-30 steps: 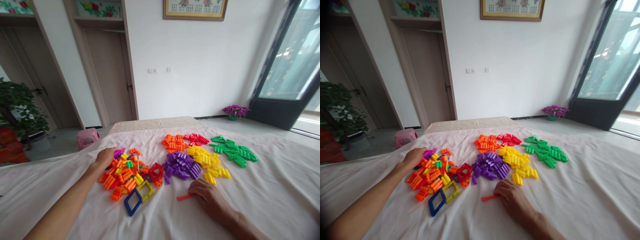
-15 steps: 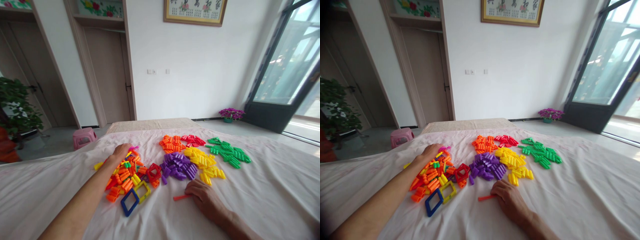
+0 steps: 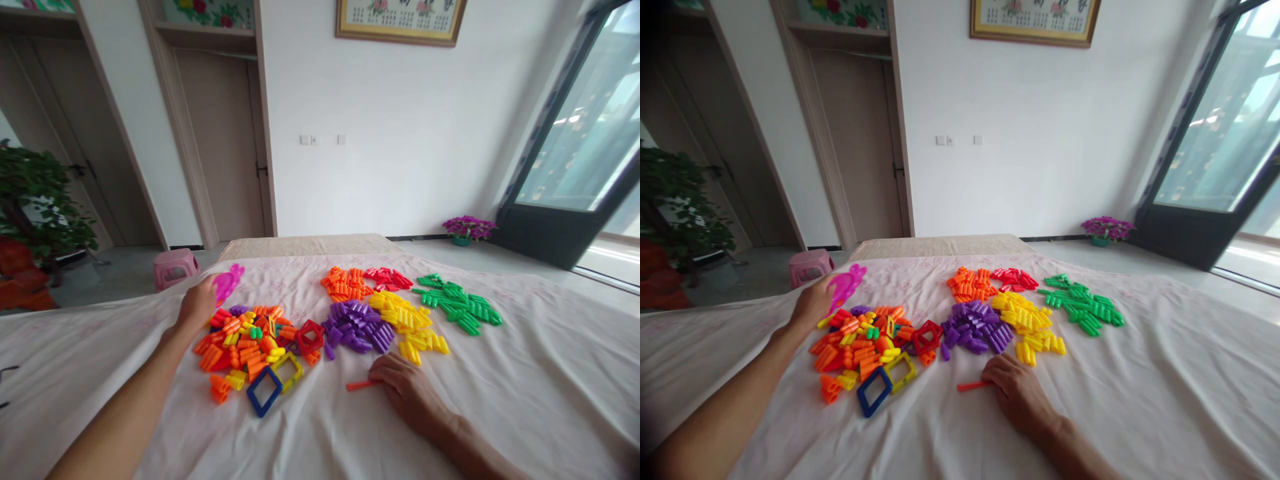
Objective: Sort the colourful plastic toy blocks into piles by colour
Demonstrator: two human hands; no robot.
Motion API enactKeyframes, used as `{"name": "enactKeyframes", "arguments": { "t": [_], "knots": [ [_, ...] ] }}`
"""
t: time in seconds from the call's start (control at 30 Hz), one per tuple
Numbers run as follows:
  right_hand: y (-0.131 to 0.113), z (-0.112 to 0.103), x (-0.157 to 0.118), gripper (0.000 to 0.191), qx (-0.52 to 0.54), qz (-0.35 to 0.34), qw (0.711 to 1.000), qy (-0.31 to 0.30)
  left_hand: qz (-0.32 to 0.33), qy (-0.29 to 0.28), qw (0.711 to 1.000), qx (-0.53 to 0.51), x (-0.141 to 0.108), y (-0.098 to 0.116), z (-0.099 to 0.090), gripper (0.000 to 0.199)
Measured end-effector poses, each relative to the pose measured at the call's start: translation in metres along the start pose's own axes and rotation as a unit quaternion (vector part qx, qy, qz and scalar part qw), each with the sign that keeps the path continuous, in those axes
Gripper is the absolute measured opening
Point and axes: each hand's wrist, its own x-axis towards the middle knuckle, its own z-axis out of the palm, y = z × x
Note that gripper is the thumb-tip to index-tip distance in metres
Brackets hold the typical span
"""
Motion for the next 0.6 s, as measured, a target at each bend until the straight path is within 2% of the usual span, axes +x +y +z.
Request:
{"name": "enactKeyframes", "arguments": {
  "t": [0.07,0.13,0.27,0.47,0.6],
  "knots": [
    [-0.001,0.001,-0.001,0.033,-0.007,-0.008,1.0,-0.001,-0.093,0.041,0.995,-0.009,-0.012,-0.031,0.002,0.055],
    [-0.003,0.001,-0.002,0.032,-0.013,-0.022,1.0,-0.005,-0.159,0.059,0.985,-0.017,-0.028,-0.06,0.006,0.058],
    [-0.01,0.003,-0.002,0.031,-0.037,-0.081,0.996,-0.02,-0.231,0.04,0.972,-0.023,-0.059,-0.096,0.02,0.057],
    [-0.032,0.003,0.013,0.029,-0.035,-0.145,0.988,-0.025,-0.234,0.042,0.971,-0.029,-0.075,-0.101,0.039,0.054],
    [-0.065,0.012,0.048,0.031,-0.019,-0.102,0.994,0.024,-0.235,0.056,0.969,-0.042,-0.077,-0.102,0.045,0.055]
  ]
}}
